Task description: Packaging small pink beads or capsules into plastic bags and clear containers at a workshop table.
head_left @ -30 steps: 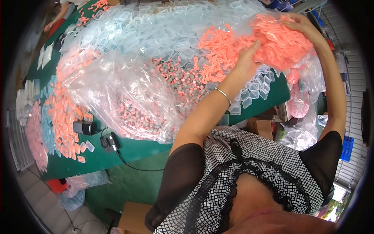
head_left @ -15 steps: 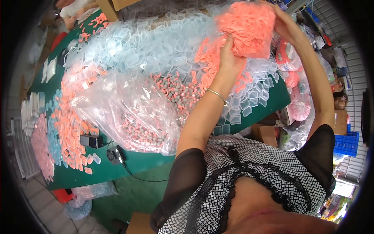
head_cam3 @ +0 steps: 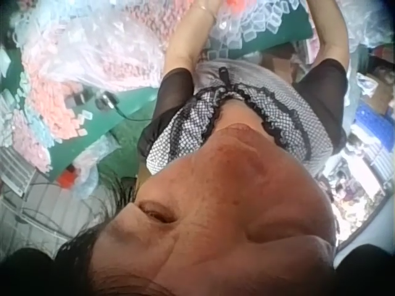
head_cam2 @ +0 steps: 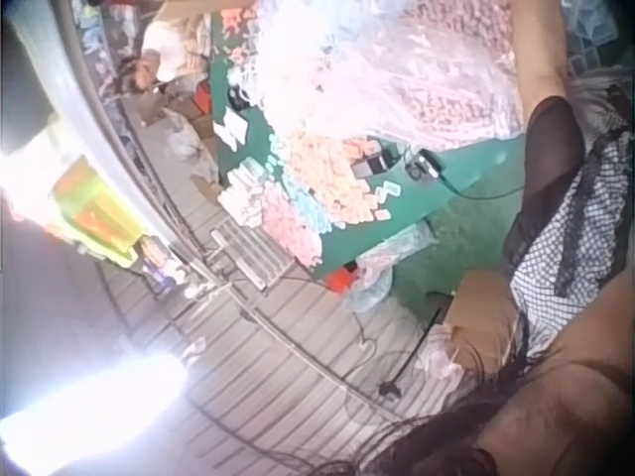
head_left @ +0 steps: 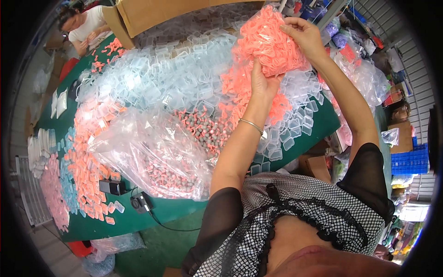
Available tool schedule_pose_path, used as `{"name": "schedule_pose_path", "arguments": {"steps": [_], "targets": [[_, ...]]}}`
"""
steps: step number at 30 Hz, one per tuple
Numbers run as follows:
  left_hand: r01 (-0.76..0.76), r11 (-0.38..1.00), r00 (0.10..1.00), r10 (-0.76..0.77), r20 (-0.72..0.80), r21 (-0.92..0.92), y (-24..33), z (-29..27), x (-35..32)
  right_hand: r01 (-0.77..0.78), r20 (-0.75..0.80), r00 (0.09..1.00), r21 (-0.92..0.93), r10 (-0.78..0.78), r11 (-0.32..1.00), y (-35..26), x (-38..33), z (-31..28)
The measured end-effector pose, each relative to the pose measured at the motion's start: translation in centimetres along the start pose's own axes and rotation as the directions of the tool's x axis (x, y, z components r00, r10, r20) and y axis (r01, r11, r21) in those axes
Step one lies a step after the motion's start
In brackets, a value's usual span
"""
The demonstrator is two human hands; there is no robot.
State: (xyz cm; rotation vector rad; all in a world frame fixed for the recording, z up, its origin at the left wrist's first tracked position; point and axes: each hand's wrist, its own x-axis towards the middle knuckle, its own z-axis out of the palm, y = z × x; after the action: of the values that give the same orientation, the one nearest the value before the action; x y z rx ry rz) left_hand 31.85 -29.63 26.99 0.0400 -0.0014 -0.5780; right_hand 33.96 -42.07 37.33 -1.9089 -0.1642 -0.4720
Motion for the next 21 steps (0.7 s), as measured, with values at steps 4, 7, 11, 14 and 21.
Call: {"name": "schedule_pose_path", "arguments": {"steps": [4,7,11,14,21], "targets": [[0.045,0.998,0.998,-0.042,0.043,-0.050,0.2,0.9,0.3,-0.112,-0.047,0.993,-0.026,0.110,0.993,-1.7,1.0,0.1],[0.050,0.998,0.996,-0.047,0.078,-0.041,0.1,1.2,0.1,-0.199,0.034,0.980,0.112,0.197,0.974,-0.6,2.4,-1.4],[0.094,0.989,0.979,-0.070,0.194,-0.114,-1.0,1.3,0.2,-0.035,0.039,0.999,0.024,0.034,0.999,-0.9,3.5,-2.9],[0.109,0.981,0.986,-0.087,0.140,-0.161,-1.9,1.2,0.3,-0.042,-0.015,0.999,-0.123,0.040,0.992,-4.9,3.0,-0.6],[0.152,0.980,0.976,-0.128,0.175,-0.130,-4.0,1.6,0.1,0.558,0.027,0.829,-0.079,-0.558,0.826,-2.1,5.3,-2.2]]}}
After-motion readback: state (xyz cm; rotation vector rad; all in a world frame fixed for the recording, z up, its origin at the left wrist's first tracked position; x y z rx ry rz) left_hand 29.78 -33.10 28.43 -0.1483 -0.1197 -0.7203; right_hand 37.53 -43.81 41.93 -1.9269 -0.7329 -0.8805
